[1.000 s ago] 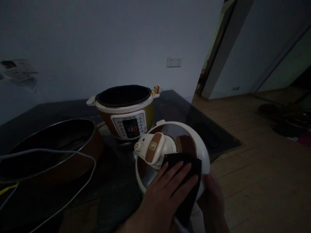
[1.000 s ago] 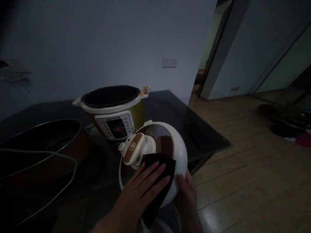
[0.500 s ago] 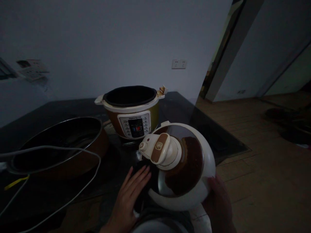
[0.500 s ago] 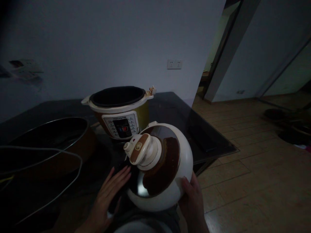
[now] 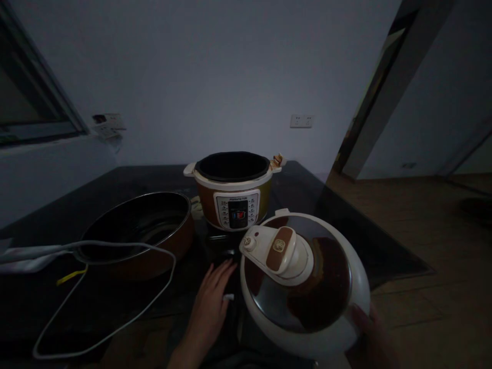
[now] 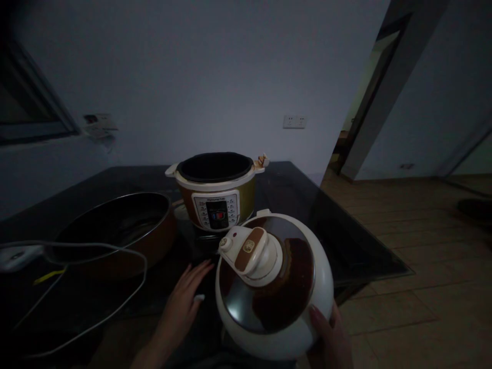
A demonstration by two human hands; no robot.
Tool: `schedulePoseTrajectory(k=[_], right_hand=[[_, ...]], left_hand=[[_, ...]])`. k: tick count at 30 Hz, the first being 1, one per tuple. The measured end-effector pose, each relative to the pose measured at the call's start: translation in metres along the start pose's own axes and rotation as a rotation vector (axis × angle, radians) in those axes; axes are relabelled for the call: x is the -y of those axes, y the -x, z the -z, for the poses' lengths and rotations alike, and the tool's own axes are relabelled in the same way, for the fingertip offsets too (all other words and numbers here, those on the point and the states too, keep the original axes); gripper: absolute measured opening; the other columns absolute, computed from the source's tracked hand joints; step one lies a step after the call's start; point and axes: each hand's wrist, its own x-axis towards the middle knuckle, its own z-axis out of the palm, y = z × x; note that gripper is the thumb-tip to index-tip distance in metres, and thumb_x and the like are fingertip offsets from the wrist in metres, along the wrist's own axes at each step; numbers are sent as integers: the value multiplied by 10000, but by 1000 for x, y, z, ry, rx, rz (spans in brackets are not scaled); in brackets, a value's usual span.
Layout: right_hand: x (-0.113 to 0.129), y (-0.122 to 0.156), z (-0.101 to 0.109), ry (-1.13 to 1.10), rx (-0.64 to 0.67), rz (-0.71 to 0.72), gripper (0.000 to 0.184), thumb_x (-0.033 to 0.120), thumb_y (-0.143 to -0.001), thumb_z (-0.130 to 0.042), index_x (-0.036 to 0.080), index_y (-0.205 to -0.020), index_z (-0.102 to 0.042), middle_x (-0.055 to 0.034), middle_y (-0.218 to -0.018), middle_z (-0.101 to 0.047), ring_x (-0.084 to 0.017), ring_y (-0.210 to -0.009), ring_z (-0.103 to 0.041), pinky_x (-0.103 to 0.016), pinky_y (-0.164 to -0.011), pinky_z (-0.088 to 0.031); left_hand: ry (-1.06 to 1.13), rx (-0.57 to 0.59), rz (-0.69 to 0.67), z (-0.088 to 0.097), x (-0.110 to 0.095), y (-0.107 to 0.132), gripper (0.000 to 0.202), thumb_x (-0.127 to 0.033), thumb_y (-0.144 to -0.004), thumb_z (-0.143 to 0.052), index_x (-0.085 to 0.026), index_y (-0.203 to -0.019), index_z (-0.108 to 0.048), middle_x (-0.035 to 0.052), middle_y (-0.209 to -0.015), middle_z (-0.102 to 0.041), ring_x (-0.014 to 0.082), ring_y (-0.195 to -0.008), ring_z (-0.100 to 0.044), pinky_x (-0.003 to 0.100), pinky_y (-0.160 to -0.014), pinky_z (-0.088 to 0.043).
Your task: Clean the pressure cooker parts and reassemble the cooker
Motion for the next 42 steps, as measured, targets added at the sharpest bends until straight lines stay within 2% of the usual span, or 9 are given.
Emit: schedulePoseTrajectory(k=[4, 10, 13, 18, 25, 30, 34, 39, 42], right_hand=[[-4, -10, 7, -10, -2, -31, 367, 403, -640, -808, 219, -936, -693, -62, -769, -760, -282, -670, -718, -392, -616, -585], [6, -6, -4, -25, -84, 63, 411, 413, -679, -788, 227, -1033, -695, -39, -752, -764, -260, -612, -707, -352, -572, -574], [13, -6, -8, 17, -20, 161, 434, 404, -725, -748, 213, -1111, -697, -32, -709, -758, -266, -586, -700, -373, -574, -572], [17, -11, -11, 26, -41, 257, 481, 391, -669, -775, 179, -1097, -718, -44, -635, -732, -308, -630, -707, -406, -600, -569], [34, 4, -17, 137, -127, 364, 390, 334, -564, -845, 210, -916, -731, -62, -760, -751, -289, -638, -689, -355, -513, -536], [68, 11, -13, 332, -18, 499, 389, 271, -444, -888, 239, -805, -746, -46, -673, -723, -292, -610, -666, -335, -462, -512], [100, 11, -22, 589, 68, 678, 374, 217, -398, -890, 275, -746, -765, -38, -640, -711, -295, -631, -664, -378, -565, -564], [124, 6, -49, 1079, 592, 1031, 405, 192, -664, -717, 312, -1049, -748, -16, -734, -744, -216, -605, -668, -319, -589, -545], [130, -1, -58, 1320, 736, 1184, 610, 118, -704, -599, 255, -1298, -615, -9, -737, -739, -186, -587, -662, -283, -560, -493]], left_hand=[[28, 58, 13, -9, 2, 1, 699, 8, -672, -445, -233, -1313, -582, 53, -1414, -572, 232, -1356, -473, 562, -1183, -233], [712, -127, 364, 15, -26, -8, 369, -347, -924, -454, -166, -1172, -658, 116, -1265, -671, 281, -1238, -585, 472, -1089, -418], [917, -53, 432, 26, -53, -23, 412, -460, -924, -486, -167, -1171, -636, 111, -1265, -667, 277, -1224, -590, 436, -1057, -443], [776, 128, 203, 23, -85, -56, 429, -438, -887, -536, -167, -1216, -592, 113, -1298, -644, 249, -1241, -571, 376, -1056, -422], [567, 141, 119, 14, -108, -66, 368, -434, -906, -508, -158, -1136, -586, 108, -1051, -725, 249, -975, -675, 320, -833, -486], [620, 185, 55, 3, -115, -71, 347, -428, -927, -484, -171, -1132, -591, 86, -1022, -731, 231, -928, -683, 292, -802, -482], [757, 198, 25, -17, -123, -81, 362, -425, -939, -463, -151, -1140, -588, 85, -1013, -731, 227, -971, -672, 285, -833, -485], [993, 243, 109, -55, -133, -89, 383, -406, -926, -476, -124, -1154, -601, 115, -1121, -714, 253, -1061, -648, 339, -930, -489], [1045, 245, 140, -71, -138, -94, 328, -336, -921, -474, -127, -1125, -622, 125, -1216, -684, 251, -1145, -620, 363, -1005, -465]])
